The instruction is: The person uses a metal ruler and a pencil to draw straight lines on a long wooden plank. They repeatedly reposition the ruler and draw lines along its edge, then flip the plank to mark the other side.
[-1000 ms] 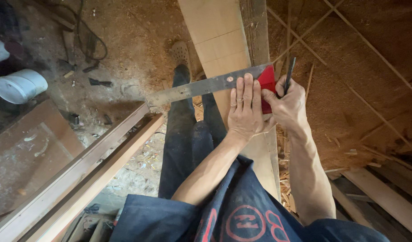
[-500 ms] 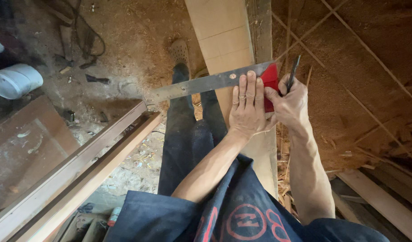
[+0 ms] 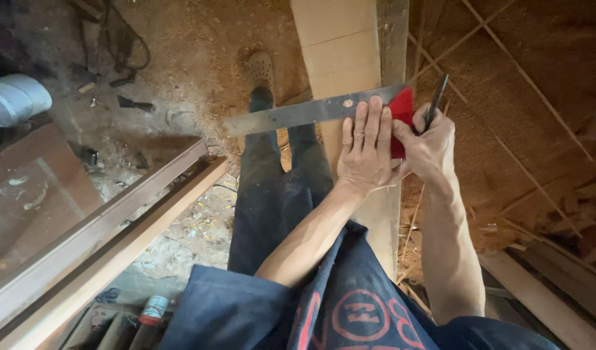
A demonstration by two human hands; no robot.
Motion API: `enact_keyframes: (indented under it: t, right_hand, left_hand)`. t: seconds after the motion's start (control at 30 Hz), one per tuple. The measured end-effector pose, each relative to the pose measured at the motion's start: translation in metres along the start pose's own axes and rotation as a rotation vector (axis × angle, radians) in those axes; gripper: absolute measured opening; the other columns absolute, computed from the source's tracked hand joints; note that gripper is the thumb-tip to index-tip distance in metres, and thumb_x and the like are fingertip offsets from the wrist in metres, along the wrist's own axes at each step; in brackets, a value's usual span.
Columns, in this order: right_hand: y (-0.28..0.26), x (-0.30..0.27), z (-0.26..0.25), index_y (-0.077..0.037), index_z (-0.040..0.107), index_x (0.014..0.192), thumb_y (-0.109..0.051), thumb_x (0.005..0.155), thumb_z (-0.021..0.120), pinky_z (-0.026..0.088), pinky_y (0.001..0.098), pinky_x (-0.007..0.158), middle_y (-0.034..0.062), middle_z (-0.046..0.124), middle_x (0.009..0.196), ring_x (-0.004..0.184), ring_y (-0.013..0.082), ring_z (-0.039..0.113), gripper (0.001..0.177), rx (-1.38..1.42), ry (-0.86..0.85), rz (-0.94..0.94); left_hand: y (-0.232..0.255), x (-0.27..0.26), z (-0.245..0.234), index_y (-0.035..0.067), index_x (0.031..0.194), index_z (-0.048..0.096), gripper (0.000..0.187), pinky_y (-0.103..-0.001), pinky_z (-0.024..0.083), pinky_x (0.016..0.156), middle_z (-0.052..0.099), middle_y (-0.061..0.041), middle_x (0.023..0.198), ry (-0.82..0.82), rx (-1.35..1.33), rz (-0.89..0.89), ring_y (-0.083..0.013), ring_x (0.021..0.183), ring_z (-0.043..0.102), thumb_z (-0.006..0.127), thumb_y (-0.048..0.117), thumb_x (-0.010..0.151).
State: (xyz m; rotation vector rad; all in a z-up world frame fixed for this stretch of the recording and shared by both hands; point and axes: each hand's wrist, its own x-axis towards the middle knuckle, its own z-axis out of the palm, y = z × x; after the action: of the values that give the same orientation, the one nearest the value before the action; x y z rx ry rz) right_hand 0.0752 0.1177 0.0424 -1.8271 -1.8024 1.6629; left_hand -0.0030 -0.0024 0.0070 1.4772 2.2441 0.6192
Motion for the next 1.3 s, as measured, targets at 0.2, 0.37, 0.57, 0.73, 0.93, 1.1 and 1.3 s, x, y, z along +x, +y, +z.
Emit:
enact_keyframes:
  t: [0.2,0.37,0.57,0.73,0.93,1.1,1.3]
  right_hand:
    - [-0.016,0.0,-0.02,-0.01,0.065,0.106,-0.03,0.104,0.053,0.06,0.0234,0.074,-0.0001,0.068,0.095,0.08,0.0083,0.067,0.023,0.32,0.086,-0.19]
    - [-0.037,-0.003,-0.019,-0.004,0.062,0.124,-0.032,0.115,0.052,0.065,0.0311,0.07,0.0102,0.07,0.106,0.081,0.0153,0.073,0.031,0.467,-0.059,-0.377]
    - [-0.08,0.013,0.032,0.002,0.071,0.113,-0.007,0.104,0.069,0.053,0.0295,0.051,0.0141,0.075,0.097,0.066,0.0189,0.068,0.013,-0.165,-0.277,-0.453]
    - [-0.089,0.022,0.056,0.005,0.074,0.113,-0.006,0.105,0.073,0.063,0.0307,0.074,0.0161,0.076,0.102,0.088,0.0196,0.076,0.014,-0.248,-0.271,-0.708]
    - [-0.093,0.038,0.005,0.003,0.075,0.112,-0.006,0.108,0.075,0.064,0.0285,0.068,0.0166,0.076,0.099,0.081,0.0193,0.076,0.01,-0.481,-0.257,-0.621]
    - [-0.091,0.041,-0.016,0.006,0.073,0.107,0.002,0.109,0.068,0.064,0.0291,0.07,0.0169,0.076,0.098,0.083,0.0206,0.076,0.006,-0.45,-0.163,-0.783]
    - [-0.076,0.045,0.052,0.004,0.074,0.109,0.001,0.104,0.071,0.06,0.0288,0.055,0.0158,0.076,0.096,0.07,0.0183,0.072,0.006,-0.367,-0.321,-0.878]
  left_hand:
    - [0.001,0.002,0.001,-0.007,0.156,0.038,0.09,-0.058,0.01,0.131,0.027,-0.025,0.168,0.071,-0.048,-0.02,-0.041,0.159,0.022,0.055,0.059,0.098]
    - [0.0,-0.003,0.013,-0.007,0.158,0.035,0.096,-0.061,0.007,0.128,0.027,-0.027,0.167,0.016,-0.035,-0.014,-0.0415,0.159,0.019,0.054,0.062,0.096]
    - [-0.002,-0.007,0.032,0.007,0.158,0.034,0.097,-0.068,0.0,0.125,0.023,-0.035,0.163,-0.248,0.019,-0.016,-0.0519,0.156,0.016,0.051,0.072,0.089]
    - [-0.001,-0.008,0.037,0.009,0.158,0.036,0.099,-0.067,-0.001,0.123,0.022,-0.028,0.164,-0.347,0.15,0.009,-0.0493,0.154,0.013,0.05,0.073,0.084]
    - [0.001,-0.004,0.026,-0.003,0.163,0.032,0.099,-0.061,-0.001,0.13,0.016,-0.024,0.171,-0.059,-0.039,-0.036,-0.0394,0.162,0.013,0.052,0.067,0.096]
    - [0.001,-0.002,0.015,-0.004,0.163,0.033,0.1,-0.06,-0.001,0.13,0.018,-0.023,0.171,-0.06,-0.009,-0.034,-0.0385,0.162,0.014,0.054,0.067,0.095]
    - [-0.001,0.001,0.019,-0.003,0.162,0.029,0.103,-0.061,-0.004,0.128,0.016,-0.032,0.166,-0.365,-0.044,-0.044,-0.0446,0.159,0.012,0.046,0.073,0.095]
